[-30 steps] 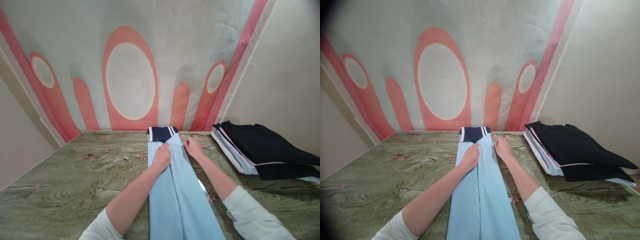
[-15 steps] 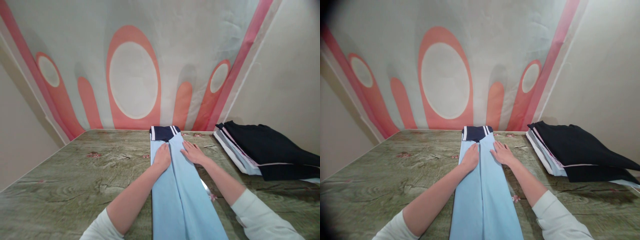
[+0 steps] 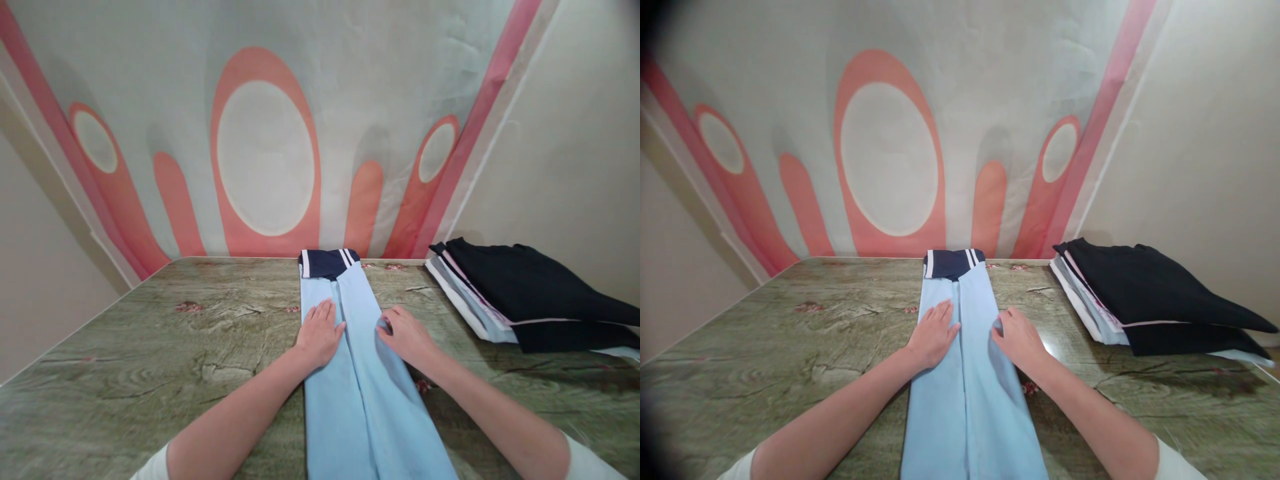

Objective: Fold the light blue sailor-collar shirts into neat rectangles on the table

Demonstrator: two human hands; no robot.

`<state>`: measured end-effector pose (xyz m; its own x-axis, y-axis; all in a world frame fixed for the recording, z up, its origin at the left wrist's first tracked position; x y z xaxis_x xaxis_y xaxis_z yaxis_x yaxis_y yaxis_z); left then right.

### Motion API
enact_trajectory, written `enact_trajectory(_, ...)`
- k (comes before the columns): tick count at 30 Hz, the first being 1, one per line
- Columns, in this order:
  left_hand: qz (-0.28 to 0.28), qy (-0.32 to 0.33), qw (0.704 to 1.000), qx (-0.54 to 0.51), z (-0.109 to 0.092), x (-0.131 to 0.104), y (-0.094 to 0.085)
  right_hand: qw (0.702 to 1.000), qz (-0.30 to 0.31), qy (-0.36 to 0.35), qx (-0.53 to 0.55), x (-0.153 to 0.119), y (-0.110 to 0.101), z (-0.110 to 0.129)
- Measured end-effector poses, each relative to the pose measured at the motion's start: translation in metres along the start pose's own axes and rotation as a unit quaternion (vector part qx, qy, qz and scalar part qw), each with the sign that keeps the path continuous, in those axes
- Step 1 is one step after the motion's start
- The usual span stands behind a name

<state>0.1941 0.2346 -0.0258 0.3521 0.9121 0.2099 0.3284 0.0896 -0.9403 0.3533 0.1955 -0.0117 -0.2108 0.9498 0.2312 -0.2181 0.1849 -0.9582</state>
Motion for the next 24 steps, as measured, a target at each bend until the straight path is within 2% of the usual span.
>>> enact_trajectory(7, -0.004, 0.01, 0.998, 0.054, -0.004, -0.001, 0.0, 0.996, 0.046, 0.079, 0.002, 0.003, 0.008, -0.02)
enact_trajectory(16, -0.004, 0.012, 0.995, 0.097, -0.006, -0.002, -0.001, 0.992, 0.066, 0.098, -0.031, 0.002, 0.003, -0.03)
enact_trajectory(18, -0.004, 0.012, 0.996, 0.093, -0.006, -0.002, 0.0, 0.995, 0.05, 0.083, -0.036, 0.0, -0.003, -0.024)
enact_trajectory(21, -0.002, 0.011, 0.996, 0.087, -0.006, -0.002, 0.0, 0.999, 0.01, 0.038, -0.026, -0.006, -0.011, -0.001)
enact_trajectory(24, 0.002, 0.009, 0.996, 0.083, -0.006, -0.003, -0.001, 1.0, 0.014, -0.004, 0.014, -0.013, -0.006, 0.021)
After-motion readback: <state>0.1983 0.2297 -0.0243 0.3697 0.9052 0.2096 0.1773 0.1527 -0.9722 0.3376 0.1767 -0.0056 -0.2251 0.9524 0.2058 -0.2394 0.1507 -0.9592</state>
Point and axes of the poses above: each hand's wrist, its own x-axis towards the middle knuckle, its own y-axis out of the palm, z = x × y, the point moved 10 cm from there along x, towards the middle knuckle, and after that the axes turned 12 degrees about -y, right-handed, at the moved point
